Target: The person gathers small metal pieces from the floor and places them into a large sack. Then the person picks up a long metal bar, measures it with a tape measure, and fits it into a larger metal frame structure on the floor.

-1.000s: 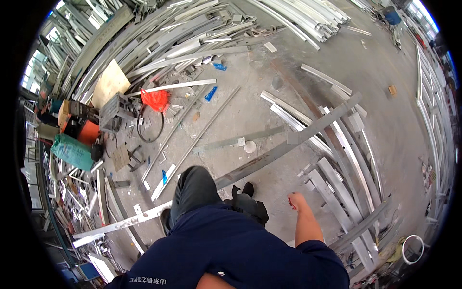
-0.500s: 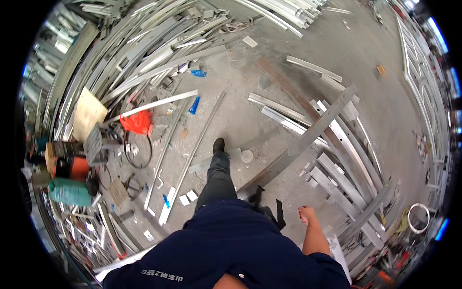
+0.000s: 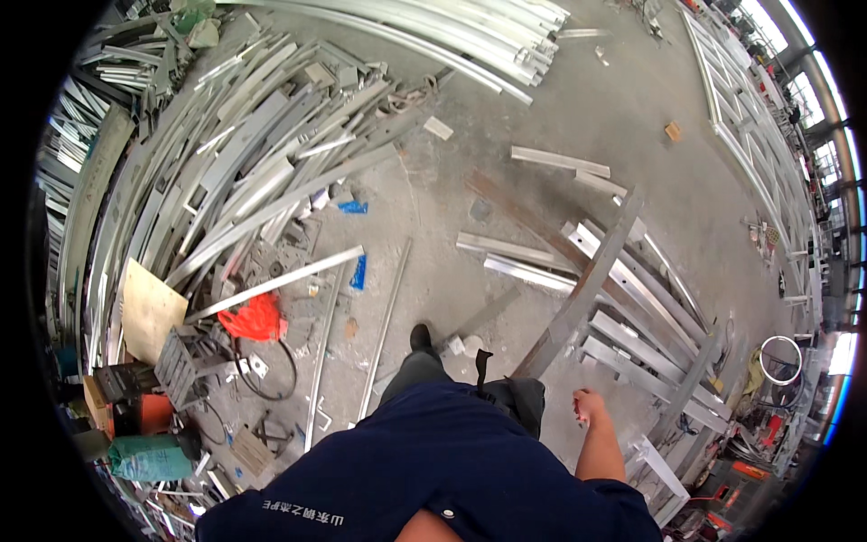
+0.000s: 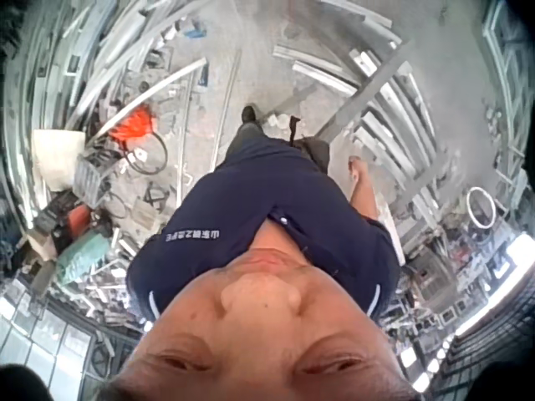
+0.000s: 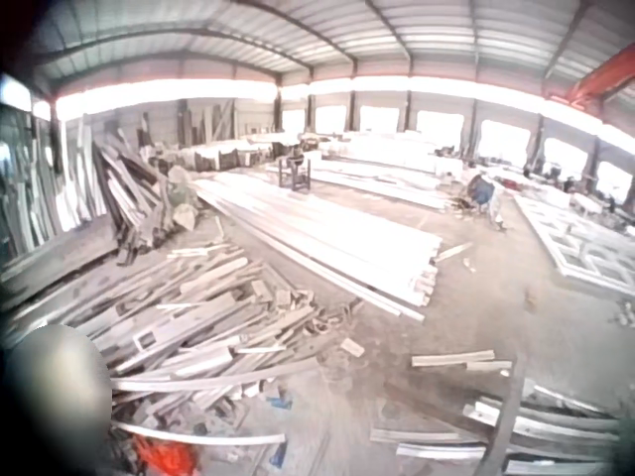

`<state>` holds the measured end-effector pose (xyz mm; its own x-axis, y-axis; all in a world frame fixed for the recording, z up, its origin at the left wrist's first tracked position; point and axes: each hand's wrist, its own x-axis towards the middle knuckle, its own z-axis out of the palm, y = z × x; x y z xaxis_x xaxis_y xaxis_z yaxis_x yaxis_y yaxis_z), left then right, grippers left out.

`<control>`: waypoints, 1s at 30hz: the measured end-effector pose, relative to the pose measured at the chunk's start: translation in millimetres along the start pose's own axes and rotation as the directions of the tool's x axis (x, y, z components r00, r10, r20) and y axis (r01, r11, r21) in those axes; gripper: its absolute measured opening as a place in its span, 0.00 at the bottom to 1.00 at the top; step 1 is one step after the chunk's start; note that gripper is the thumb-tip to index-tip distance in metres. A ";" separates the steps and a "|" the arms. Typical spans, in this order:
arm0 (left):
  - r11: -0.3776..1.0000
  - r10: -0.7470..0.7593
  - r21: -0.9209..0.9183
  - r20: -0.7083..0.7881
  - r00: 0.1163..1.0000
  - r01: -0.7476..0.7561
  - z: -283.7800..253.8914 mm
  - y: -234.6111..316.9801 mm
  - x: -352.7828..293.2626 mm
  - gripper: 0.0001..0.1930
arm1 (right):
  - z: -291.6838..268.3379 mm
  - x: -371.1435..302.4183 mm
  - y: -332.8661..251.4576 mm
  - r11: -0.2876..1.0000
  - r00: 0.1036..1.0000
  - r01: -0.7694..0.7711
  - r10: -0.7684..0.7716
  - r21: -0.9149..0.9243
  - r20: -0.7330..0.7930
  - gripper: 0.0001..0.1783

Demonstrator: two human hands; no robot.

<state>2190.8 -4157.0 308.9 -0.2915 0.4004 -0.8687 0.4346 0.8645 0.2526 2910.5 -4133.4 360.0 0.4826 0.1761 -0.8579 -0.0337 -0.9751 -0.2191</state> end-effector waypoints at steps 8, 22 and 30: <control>0.283 0.218 0.908 0.253 0.943 -0.309 -32.5 83.3 96.2 0.18 | 23.7 44.7 -72.8 0.976 0.995 0.003 0.019 -0.218 0.096 0.10; 0.770 0.523 0.426 0.003 0.852 -0.474 -95.9 502.1 257.7 0.25 | 121.9 117.7 -376.3 0.872 0.871 0.114 0.142 -0.475 0.470 0.14; 0.726 0.156 0.630 0.238 0.959 -0.275 -109.0 521.9 326.6 0.27 | 106.8 229.2 -561.9 0.852 0.852 0.168 0.127 -0.495 0.508 0.07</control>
<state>2229.5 -3542.0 203.5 -0.0085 0.4463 -0.8949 0.9327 0.3261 0.1538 2946.6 -3530.7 236.9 -0.0380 0.0948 -0.9948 0.4857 -0.8682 -0.1013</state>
